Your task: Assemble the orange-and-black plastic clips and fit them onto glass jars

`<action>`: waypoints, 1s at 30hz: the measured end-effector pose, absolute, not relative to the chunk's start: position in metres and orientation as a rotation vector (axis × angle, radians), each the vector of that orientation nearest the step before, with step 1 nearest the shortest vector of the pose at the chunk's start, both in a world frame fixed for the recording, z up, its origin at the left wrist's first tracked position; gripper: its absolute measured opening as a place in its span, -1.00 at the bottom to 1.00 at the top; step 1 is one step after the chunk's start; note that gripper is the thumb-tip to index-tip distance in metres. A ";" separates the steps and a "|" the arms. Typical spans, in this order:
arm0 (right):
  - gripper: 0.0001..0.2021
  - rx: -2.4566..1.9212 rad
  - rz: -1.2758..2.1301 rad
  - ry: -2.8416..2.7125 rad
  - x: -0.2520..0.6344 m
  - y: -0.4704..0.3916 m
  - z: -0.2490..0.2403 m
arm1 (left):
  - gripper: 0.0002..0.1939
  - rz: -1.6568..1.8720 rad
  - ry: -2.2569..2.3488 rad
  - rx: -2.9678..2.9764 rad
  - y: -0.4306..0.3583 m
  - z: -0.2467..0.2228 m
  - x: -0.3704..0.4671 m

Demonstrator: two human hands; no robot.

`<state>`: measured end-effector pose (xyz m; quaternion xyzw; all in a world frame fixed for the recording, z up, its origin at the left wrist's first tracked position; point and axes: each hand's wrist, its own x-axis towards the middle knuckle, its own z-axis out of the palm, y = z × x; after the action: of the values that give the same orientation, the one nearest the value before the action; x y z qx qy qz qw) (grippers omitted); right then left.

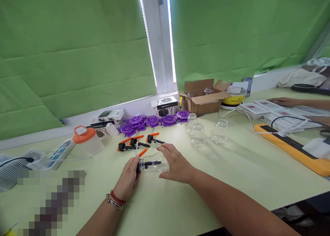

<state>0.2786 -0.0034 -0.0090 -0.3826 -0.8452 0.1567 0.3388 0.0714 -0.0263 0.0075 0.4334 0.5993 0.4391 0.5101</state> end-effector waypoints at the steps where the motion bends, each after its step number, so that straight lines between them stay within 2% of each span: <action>1: -0.11 -1.011 0.453 -2.182 0.278 -0.003 -0.010 | -0.57 1.062 1.445 1.030 -0.026 0.008 0.072; 8: -0.28 -1.043 0.809 -2.076 0.282 0.000 -0.011 | -0.56 0.992 1.424 0.970 -0.025 0.006 0.070; 14: -0.24 -0.889 1.082 -2.098 0.292 0.003 -0.010 | -0.55 1.002 1.371 1.039 -0.025 0.004 0.067; 30: -0.30 -0.809 0.852 -2.089 0.290 0.003 -0.006 | -0.54 0.951 1.440 0.968 -0.025 0.010 0.070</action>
<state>0.2895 0.0032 -0.0061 -0.3145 -0.8119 0.3310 0.3637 0.0698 -0.0250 0.0103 0.4087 0.6082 0.4016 0.5494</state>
